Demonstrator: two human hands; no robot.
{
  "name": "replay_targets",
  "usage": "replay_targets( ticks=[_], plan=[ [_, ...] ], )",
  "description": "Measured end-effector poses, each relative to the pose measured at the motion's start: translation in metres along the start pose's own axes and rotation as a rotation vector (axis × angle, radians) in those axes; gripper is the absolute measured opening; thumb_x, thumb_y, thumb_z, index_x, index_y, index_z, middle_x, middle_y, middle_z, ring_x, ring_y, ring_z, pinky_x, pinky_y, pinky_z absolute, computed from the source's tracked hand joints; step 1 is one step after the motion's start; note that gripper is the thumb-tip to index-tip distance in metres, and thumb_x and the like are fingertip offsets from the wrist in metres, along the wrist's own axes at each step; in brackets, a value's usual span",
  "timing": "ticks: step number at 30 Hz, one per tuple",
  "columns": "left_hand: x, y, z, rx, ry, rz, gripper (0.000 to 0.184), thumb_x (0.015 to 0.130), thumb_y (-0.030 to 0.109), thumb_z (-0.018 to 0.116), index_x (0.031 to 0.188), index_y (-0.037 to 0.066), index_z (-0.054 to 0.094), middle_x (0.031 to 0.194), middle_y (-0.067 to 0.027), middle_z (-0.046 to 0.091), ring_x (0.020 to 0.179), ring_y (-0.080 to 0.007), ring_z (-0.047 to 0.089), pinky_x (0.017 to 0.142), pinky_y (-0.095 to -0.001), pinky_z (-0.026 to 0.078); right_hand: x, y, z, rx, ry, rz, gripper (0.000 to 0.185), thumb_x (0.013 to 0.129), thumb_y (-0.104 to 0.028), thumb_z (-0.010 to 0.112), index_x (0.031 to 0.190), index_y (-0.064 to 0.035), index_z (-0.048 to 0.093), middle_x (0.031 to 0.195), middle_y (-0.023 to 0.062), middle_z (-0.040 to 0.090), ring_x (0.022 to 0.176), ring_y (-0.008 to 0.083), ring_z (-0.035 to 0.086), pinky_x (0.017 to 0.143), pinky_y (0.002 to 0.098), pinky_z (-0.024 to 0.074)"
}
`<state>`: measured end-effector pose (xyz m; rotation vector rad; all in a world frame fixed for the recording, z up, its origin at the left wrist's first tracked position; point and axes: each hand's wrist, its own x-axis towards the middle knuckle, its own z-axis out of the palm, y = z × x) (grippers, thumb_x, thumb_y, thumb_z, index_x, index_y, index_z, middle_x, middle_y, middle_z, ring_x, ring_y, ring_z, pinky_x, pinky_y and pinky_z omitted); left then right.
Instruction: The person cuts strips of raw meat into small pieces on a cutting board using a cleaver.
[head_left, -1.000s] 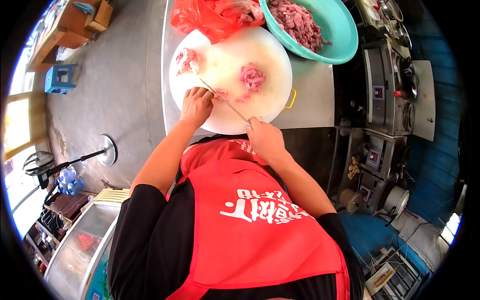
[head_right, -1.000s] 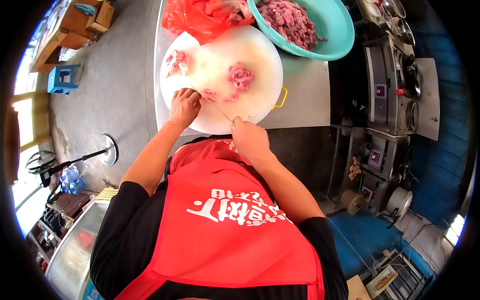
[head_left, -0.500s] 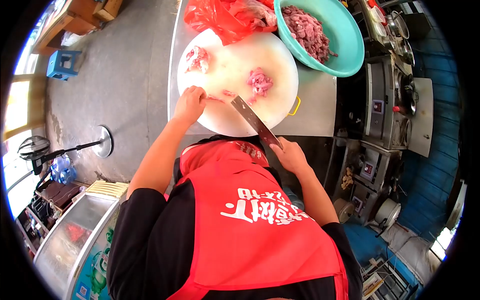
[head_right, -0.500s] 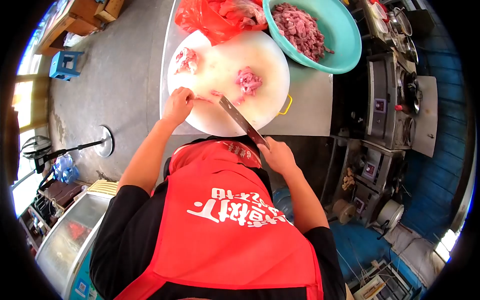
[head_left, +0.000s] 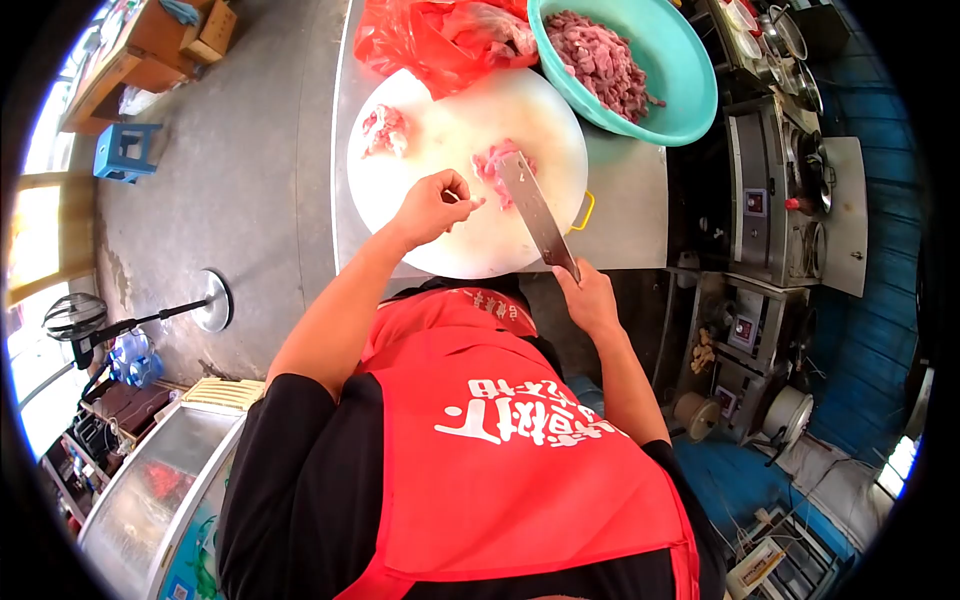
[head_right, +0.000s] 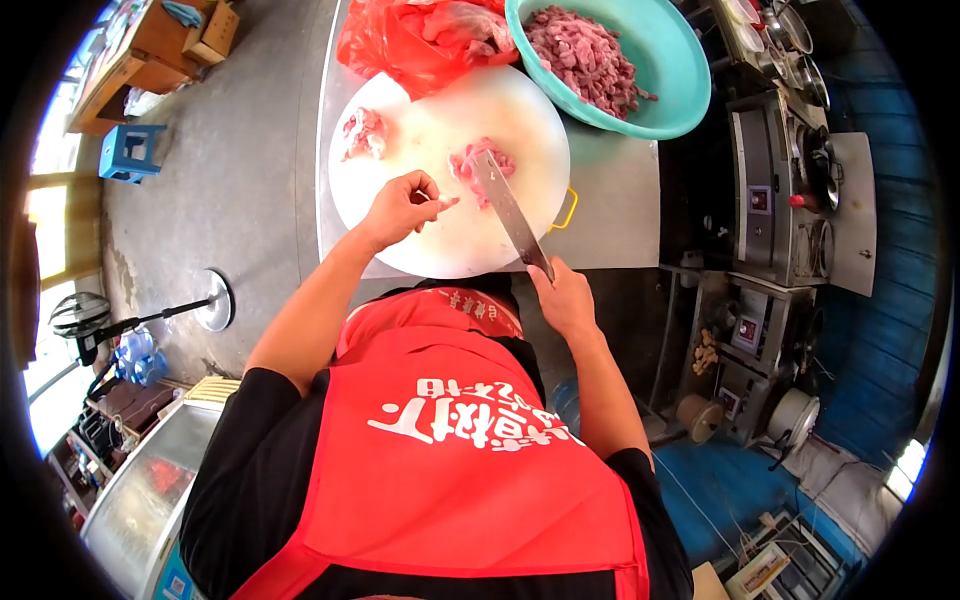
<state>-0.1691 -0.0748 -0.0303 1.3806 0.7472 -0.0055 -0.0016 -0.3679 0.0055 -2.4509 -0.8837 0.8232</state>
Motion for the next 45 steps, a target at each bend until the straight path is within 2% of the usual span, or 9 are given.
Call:
replay_targets(
  ticks=[3, 4, 7, 8, 11, 19, 25, 30, 45],
  plan=[
    [0.006, -0.021, 0.002, 0.35, 0.19, 0.11, 0.026, 0.095, 0.023, 0.082, 0.093, 0.001, 0.068, 0.088, -0.0083, 0.072, 0.08, -0.0164, 0.07, 0.068, -0.0334, 0.057, -0.005, -0.009, 0.001, 0.059, 0.002, 0.021, 0.04, 0.105, -0.039, 0.067, 0.11, 0.0002, 0.069, 0.091, 0.0286, 0.074, 0.093, 0.0512, 0.07, 0.08, 0.0556, 0.0544],
    [0.007, -0.032, -0.003, 0.497, 0.285, 0.13, 0.021, 0.094, 0.023, 0.08, 0.098, 0.003, 0.075, 0.104, -0.0129, 0.074, 0.1, -0.0283, 0.072, 0.088, -0.0402, 0.059, -0.006, -0.014, -0.001, 0.062, 0.006, 0.029, 0.04, 0.105, -0.039, 0.067, 0.11, 0.0002, 0.069, 0.091, 0.0286, 0.074, 0.093, 0.0512, 0.07, 0.08, 0.0556, 0.0544],
    [-0.009, -0.054, -0.004, 0.726, 0.55, 0.216, 0.017, 0.094, 0.019, 0.077, 0.099, 0.003, 0.077, 0.12, -0.0135, 0.071, 0.109, -0.0329, 0.07, 0.092, -0.0434, 0.058, -0.005, -0.029, -0.002, -0.01, -0.073, 0.051, 0.037, 0.105, -0.039, 0.066, 0.11, -0.0027, 0.07, 0.09, 0.0258, 0.074, 0.09, 0.0493, 0.071, 0.079, 0.055, 0.0546],
    [-0.012, -0.064, -0.006, 0.847, 0.653, 0.403, 0.011, 0.092, 0.01, 0.073, 0.101, 0.004, 0.076, 0.124, -0.0122, 0.069, 0.11, -0.0347, 0.067, 0.094, -0.0452, 0.057, -0.004, -0.032, -0.001, -0.049, -0.072, 0.0, 0.034, 0.105, -0.038, 0.066, 0.111, -0.0044, 0.07, 0.09, 0.0244, 0.074, 0.09, 0.0482, 0.071, 0.078, 0.0548, 0.0549],
    [-0.015, -0.07, -0.003, 0.822, 0.597, 0.562, 0.018, 0.09, 0.002, 0.071, 0.107, 0.004, 0.076, 0.119, -0.0133, 0.069, 0.111, -0.0375, 0.065, 0.096, -0.0468, 0.056, 0.002, -0.04, 0.012, -0.101, -0.06, -0.088, 0.031, 0.106, -0.037, 0.064, 0.111, -0.007, 0.07, 0.093, 0.022, 0.075, 0.09, 0.0462, 0.072, 0.078, 0.055, 0.0553],
    [-0.001, -0.085, 0.002, 0.949, 0.53, 0.685, 0.029, 0.079, -0.004, 0.069, 0.105, 0.007, 0.076, 0.111, -0.0097, 0.071, 0.107, -0.034, 0.065, 0.095, -0.0434, 0.057, 0.023, -0.032, 0.028, -0.33, -0.134, -0.279, 0.028, 0.108, -0.034, 0.058, 0.114, -0.0082, 0.066, 0.094, 0.0223, 0.075, 0.088, 0.0469, 0.071, 0.078, 0.0583, 0.0546],
    [0.001, -0.092, -0.004, 0.886, 0.552, 0.733, 0.023, 0.08, -0.003, 0.069, 0.1, 0.007, 0.072, 0.104, -0.009, 0.07, 0.103, -0.032, 0.065, 0.094, -0.0427, 0.057, -0.015, 0.004, -0.029, -0.39, -0.339, 0.001, 0.031, 0.108, -0.037, 0.058, 0.114, -0.0076, 0.065, 0.09, 0.0235, 0.075, 0.089, 0.0462, 0.072, 0.077, 0.0567, 0.0564],
    [-0.002, -0.096, -0.003, 0.879, 0.561, 0.718, 0.026, 0.079, -0.004, 0.07, 0.102, 0.008, 0.073, 0.106, -0.0083, 0.071, 0.104, -0.033, 0.066, 0.093, -0.0432, 0.058, -0.002, -0.042, -0.005, -0.333, -0.097, -0.183, 0.029, 0.107, -0.035, 0.06, 0.112, -0.0071, 0.065, 0.087, 0.0217, 0.075, 0.088, 0.0451, 0.073, 0.075, 0.0558, 0.0568],
    [0.001, -0.1, -0.009, 0.9, 0.545, 0.741, 0.031, 0.078, -0.003, 0.073, 0.106, 0.011, 0.077, 0.113, -0.0074, 0.074, 0.108, -0.0319, 0.068, 0.096, -0.0421, 0.059, 0.055, -0.079, 0.033, -0.405, -0.195, -0.396, 0.025, 0.108, -0.03, 0.057, 0.106, -0.0055, 0.061, 0.085, 0.0211, 0.073, 0.082, 0.0449, 0.072, 0.073, 0.0581, 0.0559]
  ],
)
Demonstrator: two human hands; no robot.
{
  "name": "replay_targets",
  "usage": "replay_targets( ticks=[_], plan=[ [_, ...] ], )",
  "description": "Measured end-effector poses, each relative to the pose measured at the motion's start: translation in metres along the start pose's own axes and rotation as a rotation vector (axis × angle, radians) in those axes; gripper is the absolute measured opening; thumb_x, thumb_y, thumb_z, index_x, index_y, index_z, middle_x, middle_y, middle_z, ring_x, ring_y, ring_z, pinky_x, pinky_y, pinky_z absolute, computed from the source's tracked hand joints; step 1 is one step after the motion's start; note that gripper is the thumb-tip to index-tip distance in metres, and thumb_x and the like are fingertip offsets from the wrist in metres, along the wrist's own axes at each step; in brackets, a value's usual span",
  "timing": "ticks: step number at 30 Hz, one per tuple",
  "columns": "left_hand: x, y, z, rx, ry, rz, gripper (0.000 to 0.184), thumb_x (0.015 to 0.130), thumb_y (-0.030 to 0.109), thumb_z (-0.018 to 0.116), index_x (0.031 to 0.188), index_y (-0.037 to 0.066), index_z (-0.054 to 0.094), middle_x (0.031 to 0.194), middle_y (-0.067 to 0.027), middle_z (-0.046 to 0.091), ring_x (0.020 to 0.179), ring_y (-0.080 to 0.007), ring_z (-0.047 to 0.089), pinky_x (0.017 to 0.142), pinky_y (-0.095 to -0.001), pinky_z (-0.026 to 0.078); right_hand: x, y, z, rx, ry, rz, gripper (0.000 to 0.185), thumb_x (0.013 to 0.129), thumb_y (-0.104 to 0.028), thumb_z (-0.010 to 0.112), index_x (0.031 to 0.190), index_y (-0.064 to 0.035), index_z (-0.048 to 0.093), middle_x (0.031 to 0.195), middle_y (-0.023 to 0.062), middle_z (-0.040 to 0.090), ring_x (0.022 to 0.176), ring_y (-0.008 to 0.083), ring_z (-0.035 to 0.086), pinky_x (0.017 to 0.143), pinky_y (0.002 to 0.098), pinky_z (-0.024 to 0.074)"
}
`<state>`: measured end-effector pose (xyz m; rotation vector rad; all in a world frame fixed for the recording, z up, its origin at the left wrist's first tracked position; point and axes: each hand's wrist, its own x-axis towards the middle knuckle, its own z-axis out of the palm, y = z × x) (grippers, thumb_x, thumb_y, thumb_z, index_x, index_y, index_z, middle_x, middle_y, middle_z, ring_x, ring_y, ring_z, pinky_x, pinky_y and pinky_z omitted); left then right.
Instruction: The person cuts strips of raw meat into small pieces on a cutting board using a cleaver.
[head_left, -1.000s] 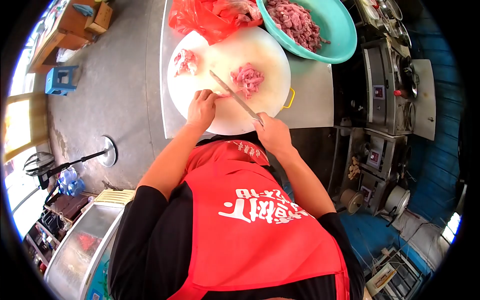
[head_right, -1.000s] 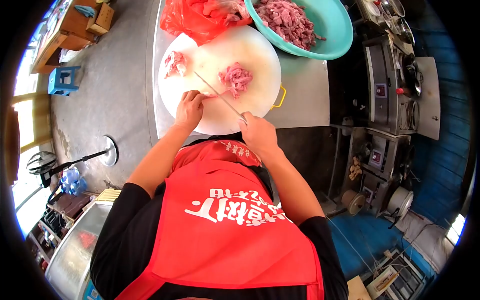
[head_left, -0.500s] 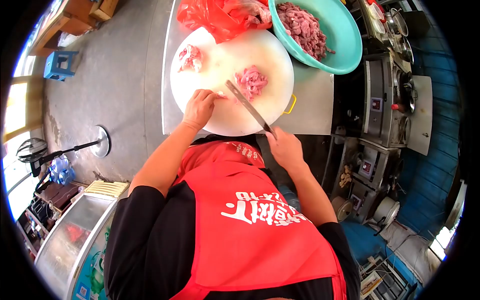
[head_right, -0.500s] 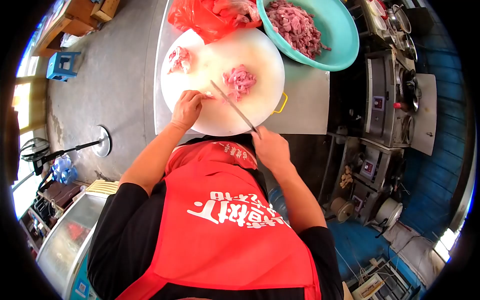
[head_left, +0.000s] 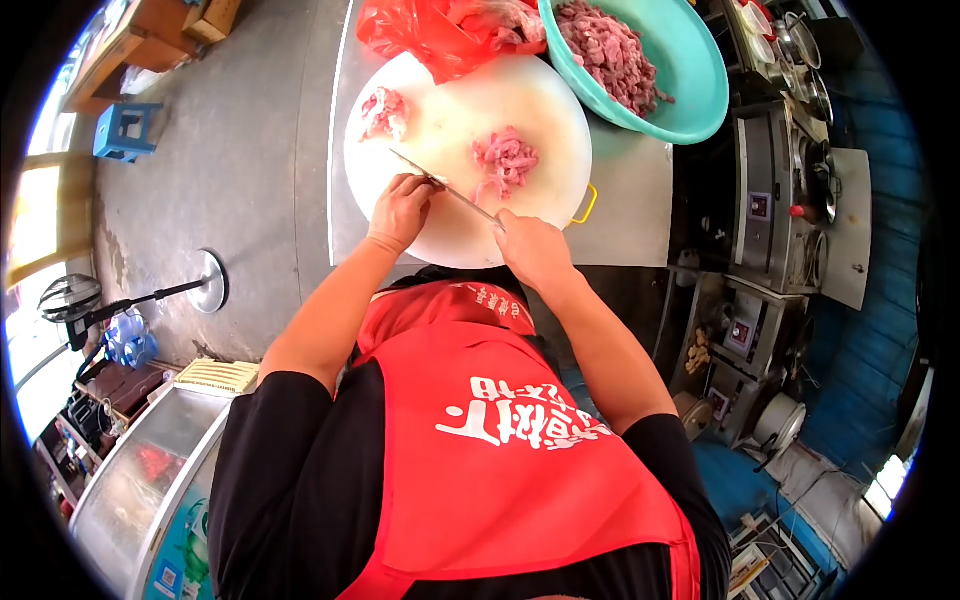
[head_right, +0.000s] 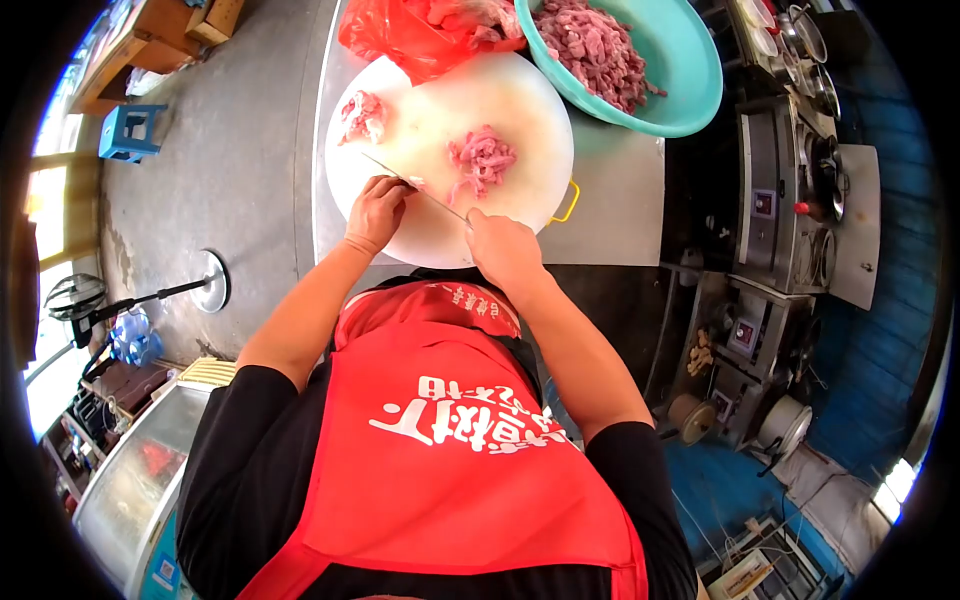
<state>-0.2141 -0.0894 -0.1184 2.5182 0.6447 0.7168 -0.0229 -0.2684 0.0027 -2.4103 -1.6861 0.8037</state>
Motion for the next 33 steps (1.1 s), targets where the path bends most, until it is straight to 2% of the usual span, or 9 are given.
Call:
replay_targets(
  ticks=[8, 10, 12, 13, 14, 17, 24, 29, 33],
  plan=[
    [0.001, 0.002, -0.008, -0.061, -0.03, -0.087, 0.02, 0.084, -0.001, 0.072, 0.102, 0.008, 0.074, 0.102, -0.0081, 0.072, 0.097, -0.0323, 0.069, 0.089, -0.0414, 0.06, -0.097, 0.091, -0.014, 0.09, -0.211, 0.243, 0.034, 0.106, -0.036, 0.062, 0.111, -0.0029, 0.067, 0.094, 0.0259, 0.075, 0.092, 0.0474, 0.072, 0.083, 0.0557, 0.0564],
    [-0.006, 0.009, -0.006, -0.167, -0.068, -0.448, 0.024, 0.089, -0.001, 0.071, 0.112, 0.003, 0.072, 0.108, -0.0124, 0.07, 0.092, -0.0332, 0.071, 0.087, -0.0396, 0.061, -0.106, 0.1, -0.021, 0.182, -0.235, 0.297, 0.036, 0.105, -0.037, 0.065, 0.113, -0.0018, 0.069, 0.095, 0.0248, 0.076, 0.091, 0.0459, 0.073, 0.084, 0.0529, 0.0571],
    [-0.009, 0.022, -0.004, -0.225, -0.021, -0.445, 0.027, 0.09, 0.0, 0.07, 0.117, 0.002, 0.07, 0.114, -0.0155, 0.068, 0.091, -0.0337, 0.072, 0.087, -0.039, 0.062, -0.107, 0.105, -0.026, 0.484, -0.189, 0.394, 0.038, 0.102, -0.036, 0.07, 0.117, -0.0014, 0.072, 0.095, 0.0204, 0.077, 0.089, 0.0376, 0.074, 0.087, 0.047, 0.0572],
    [-0.006, 0.027, -0.003, -0.28, 0.027, -0.451, 0.03, 0.091, 0.0, 0.069, 0.122, 0.001, 0.068, 0.119, -0.0186, 0.065, 0.09, -0.0343, 0.073, 0.087, -0.0384, 0.062, -0.108, 0.108, -0.011, 0.607, -0.066, 0.383, 0.034, 0.101, -0.033, 0.073, 0.106, 0.0007, 0.07, 0.08, 0.0132, 0.073, 0.071, 0.0248, 0.069, 0.071, 0.0403, 0.0565],
    [-0.004, 0.031, 0.003, -0.275, 0.017, -0.437, 0.03, 0.091, 0.0, 0.069, 0.122, 0.001, 0.068, 0.119, -0.0186, 0.065, 0.09, -0.0343, 0.073, 0.087, -0.0384, 0.062, -0.107, 0.109, -0.003, 0.622, -0.056, 0.387, 0.034, 0.101, -0.033, 0.073, 0.106, 0.0007, 0.07, 0.08, 0.0132, 0.073, 0.071, 0.0248, 0.069, 0.071, 0.0403, 0.0565],
    [0.022, 0.051, 0.033, -0.456, -0.199, -0.442, 0.046, 0.091, 0.002, 0.069, 0.136, 0.002, 0.061, 0.136, -0.0239, 0.057, 0.107, -0.0394, 0.071, 0.097, -0.0432, 0.06, -0.09, 0.095, 0.014, 1.179, 0.068, 0.604, 0.031, 0.105, -0.029, 0.071, 0.088, -0.0067, 0.059, 0.066, 0.0004, 0.055, 0.05, 0.0102, 0.05, 0.046, 0.0289, 0.0407],
    [0.105, 0.078, 0.049, -0.39, -0.34, -0.37, 0.083, 0.08, 0.003, 0.075, 0.157, 0.013, 0.045, 0.145, -0.0241, 0.05, 0.137, -0.0422, 0.052, 0.107, -0.0447, 0.056, -0.074, 0.121, 0.05, 1.614, 0.143, 0.713, 0.026, 0.106, -0.028, 0.071, 0.097, -0.0073, 0.058, 0.068, 0.0009, 0.054, 0.051, 0.0132, 0.051, 0.047, 0.0313, 0.0445],
    [0.103, 0.071, 0.028, -0.151, -0.46, -0.394, 0.104, 0.075, 0.018, 0.093, 0.163, 0.015, 0.037, 0.155, -0.0269, 0.038, 0.14, -0.0483, 0.048, 0.113, -0.0514, 0.052, -0.046, 0.122, 0.053, 1.616, 0.054, 0.667, 0.026, 0.107, -0.028, 0.07, 0.098, -0.0071, 0.057, 0.069, 0.0005, 0.053, 0.052, 0.0132, 0.052, 0.048, 0.0316, 0.0459],
    [0.107, 0.071, 0.034, -0.023, -0.553, -0.477, 0.122, 0.065, 0.018, 0.099, 0.165, 0.006, 0.03, 0.154, -0.0286, 0.037, 0.137, -0.0491, 0.05, 0.113, -0.051, 0.051, -0.019, 0.114, 0.053, 1.547, -0.069, 0.564, 0.026, 0.108, -0.027, 0.068, 0.096, -0.006, 0.058, 0.068, 0.0001, 0.054, 0.054, 0.0128, 0.053, 0.049, 0.0322, 0.0467]
  ],
)
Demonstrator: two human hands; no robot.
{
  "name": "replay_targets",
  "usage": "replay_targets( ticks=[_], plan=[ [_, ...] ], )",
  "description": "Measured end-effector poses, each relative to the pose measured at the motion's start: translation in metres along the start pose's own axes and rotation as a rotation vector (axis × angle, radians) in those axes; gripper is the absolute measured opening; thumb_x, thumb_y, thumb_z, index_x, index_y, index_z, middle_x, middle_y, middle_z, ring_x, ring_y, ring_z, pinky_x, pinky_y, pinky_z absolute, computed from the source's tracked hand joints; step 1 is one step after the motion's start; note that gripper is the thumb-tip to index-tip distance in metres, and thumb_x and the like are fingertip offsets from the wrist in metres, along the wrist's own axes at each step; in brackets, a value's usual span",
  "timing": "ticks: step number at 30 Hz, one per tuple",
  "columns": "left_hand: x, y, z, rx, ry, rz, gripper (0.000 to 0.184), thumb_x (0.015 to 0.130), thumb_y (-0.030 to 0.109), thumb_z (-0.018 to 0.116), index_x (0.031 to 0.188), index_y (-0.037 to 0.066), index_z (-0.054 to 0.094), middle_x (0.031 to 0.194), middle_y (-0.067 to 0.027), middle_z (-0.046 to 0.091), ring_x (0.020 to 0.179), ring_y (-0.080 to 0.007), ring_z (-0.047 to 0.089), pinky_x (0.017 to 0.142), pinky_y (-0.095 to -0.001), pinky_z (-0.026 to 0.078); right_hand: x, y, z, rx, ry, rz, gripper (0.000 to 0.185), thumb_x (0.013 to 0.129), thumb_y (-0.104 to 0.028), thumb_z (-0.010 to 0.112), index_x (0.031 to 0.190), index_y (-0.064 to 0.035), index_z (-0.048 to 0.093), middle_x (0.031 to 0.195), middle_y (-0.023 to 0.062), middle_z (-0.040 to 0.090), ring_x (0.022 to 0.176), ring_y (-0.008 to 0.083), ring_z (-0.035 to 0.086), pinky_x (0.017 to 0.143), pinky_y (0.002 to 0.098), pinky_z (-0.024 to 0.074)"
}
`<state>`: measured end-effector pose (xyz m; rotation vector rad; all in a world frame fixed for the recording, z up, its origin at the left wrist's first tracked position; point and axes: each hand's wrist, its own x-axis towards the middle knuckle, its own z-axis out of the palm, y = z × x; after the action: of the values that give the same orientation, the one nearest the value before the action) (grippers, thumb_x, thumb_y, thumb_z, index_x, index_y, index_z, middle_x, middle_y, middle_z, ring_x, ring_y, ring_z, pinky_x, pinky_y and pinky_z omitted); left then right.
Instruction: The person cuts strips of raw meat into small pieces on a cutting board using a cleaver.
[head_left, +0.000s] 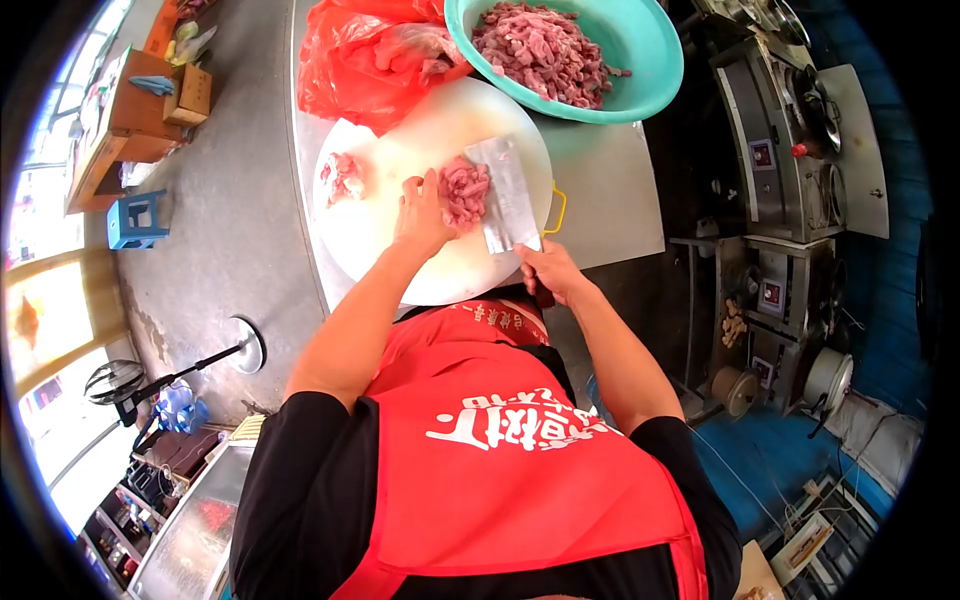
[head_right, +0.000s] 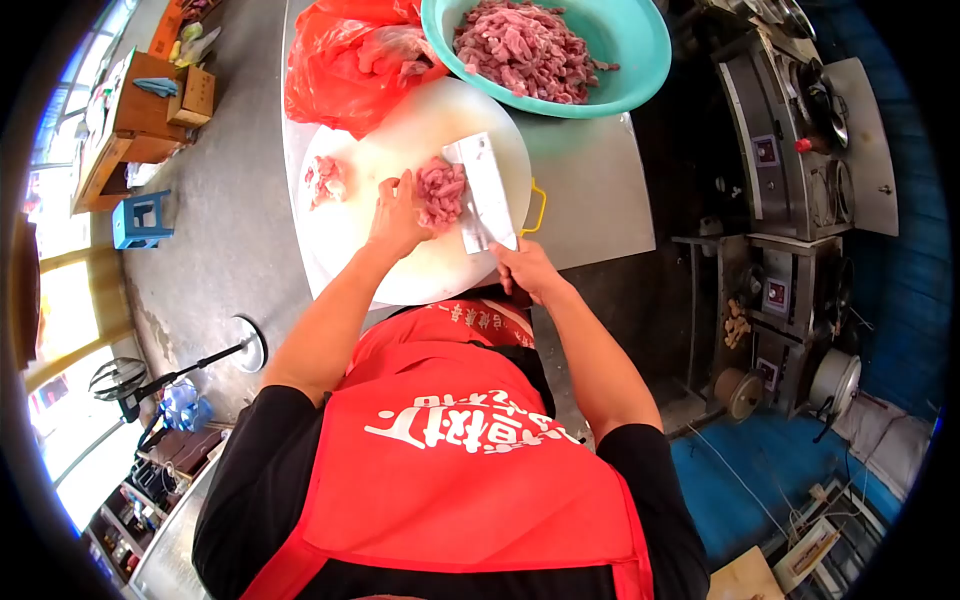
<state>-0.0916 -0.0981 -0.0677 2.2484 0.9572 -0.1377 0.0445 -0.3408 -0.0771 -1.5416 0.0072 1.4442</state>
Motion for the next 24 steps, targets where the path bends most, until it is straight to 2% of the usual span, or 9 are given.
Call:
replay_targets(
  ticks=[6, 11, 13, 19, 20, 21, 22, 23, 24],
  plan=[
    [-0.013, -0.02, 0.003, -0.172, 0.073, 0.032, 0.131, 0.064, 0.02, 0.1, 0.166, 0.0, 0.021, 0.149, -0.0265, 0.04, 0.135, -0.0453, 0.052, 0.111, -0.048, 0.053, 0.006, -0.008, 0.02, -0.285, -0.207, 0.055, 0.03, 0.105, -0.026, 0.071, 0.088, -0.0043, 0.059, 0.066, 0.0014, 0.057, 0.052, 0.0127, 0.055, 0.05, 0.0307, 0.0466],
    [-0.02, -0.01, -0.002, -0.292, 0.163, 0.009, 0.124, 0.067, 0.016, 0.098, 0.167, 0.005, 0.025, 0.151, -0.0236, 0.044, 0.137, -0.0407, 0.054, 0.117, -0.0464, 0.049, -0.026, -0.059, 0.026, -0.407, -0.196, -0.063, 0.023, 0.104, -0.024, 0.071, 0.104, -0.0016, 0.066, 0.067, 0.0022, 0.059, 0.052, 0.0119, 0.056, 0.05, 0.031, 0.0465],
    [-0.003, 0.028, -0.025, -0.348, 0.218, 0.115, 0.121, 0.069, 0.015, 0.097, 0.167, 0.005, 0.027, 0.151, -0.0235, 0.044, 0.137, -0.0403, 0.054, 0.117, -0.0462, 0.049, -0.038, -0.089, 0.021, -0.452, -0.171, -0.141, 0.023, 0.104, -0.024, 0.071, 0.107, -0.0015, 0.067, 0.067, 0.0023, 0.06, 0.052, 0.0118, 0.056, 0.05, 0.0311, 0.0465],
    [0.087, 0.17, -0.117, -0.31, 0.512, 0.617, 0.1, 0.079, 0.021, 0.091, 0.161, -0.001, 0.039, 0.143, -0.0271, 0.056, 0.137, -0.0412, 0.056, 0.12, -0.0459, 0.044, -0.047, -0.189, -0.028, -0.361, 0.065, -0.448, 0.026, 0.105, -0.024, 0.068, 0.11, 0.0008, 0.065, 0.065, 0.0036, 0.06, 0.05, 0.0132, 0.056, 0.048, 0.0343, 0.0451],
    [0.109, 0.184, -0.123, -0.322, 0.445, 0.616, 0.099, 0.08, 0.023, 0.09, 0.161, -0.001, 0.039, 0.144, -0.0275, 0.056, 0.138, -0.0419, 0.055, 0.121, -0.0456, 0.043, -0.042, -0.202, -0.029, -0.365, 0.072, -0.46, 0.026, 0.105, -0.024, 0.068, 0.11, 0.0008, 0.065, 0.065, 0.0036, 0.06, 0.05, 0.0132, 0.056, 0.048, 0.0343, 0.0451],
    [0.126, 0.195, -0.128, -0.333, 0.376, 0.612, 0.098, 0.081, 0.025, 0.089, 0.161, -0.002, 0.04, 0.145, -0.0279, 0.057, 0.14, -0.0425, 0.054, 0.122, -0.0453, 0.042, -0.037, -0.213, -0.03, -0.384, 0.264, -0.479, 0.024, 0.106, -0.022, 0.066, 0.113, 0.0013, 0.064, 0.065, 0.0038, 0.06, 0.049, 0.0129, 0.056, 0.047, 0.0333, 0.0446],
    [0.135, 0.205, -0.138, -0.271, 0.33, 0.628, 0.091, 0.083, 0.023, 0.087, 0.159, -0.002, 0.045, 0.15, -0.0282, 0.056, 0.143, -0.0407, 0.052, 0.122, -0.0433, 0.042, -0.036, -0.218, -0.031, -0.401, 0.456, -0.495, 0.024, 0.106, -0.02, 0.064, 0.116, 0.0019, 0.064, 0.065, 0.004, 0.06, 0.047, 0.0125, 0.055, 0.046, 0.0322, 0.0441],
    [0.136, 0.209, -0.144, -0.169, 0.374, 0.624, 0.081, 0.087, 0.024, 0.085, 0.154, -0.004, 0.051, 0.154, -0.0273, 0.056, 0.146, -0.0352, 0.053, 0.123, -0.0425, 0.041, -0.039, -0.22, -0.032, -0.402, 0.465, -0.508, 0.024, 0.106, -0.02, 0.064, 0.116, 0.0019, 0.064, 0.065, 0.004, 0.06, 0.047, 0.0125, 0.055, 0.046, 0.0322, 0.0441],
    [0.126, 0.215, -0.159, -0.378, 0.284, 0.569, 0.076, 0.089, 0.024, 0.083, 0.153, -0.003, 0.054, 0.154, -0.0267, 0.056, 0.146, -0.0323, 0.055, 0.124, -0.0422, 0.041, -0.044, -0.221, -0.033, -0.329, 0.523, -0.463, 0.027, 0.106, -0.02, 0.062, 0.121, 0.002, 0.064, 0.066, 0.0052, 0.061, 0.047, 0.0133, 0.055, 0.045, 0.0331, 0.0442]
  ],
)
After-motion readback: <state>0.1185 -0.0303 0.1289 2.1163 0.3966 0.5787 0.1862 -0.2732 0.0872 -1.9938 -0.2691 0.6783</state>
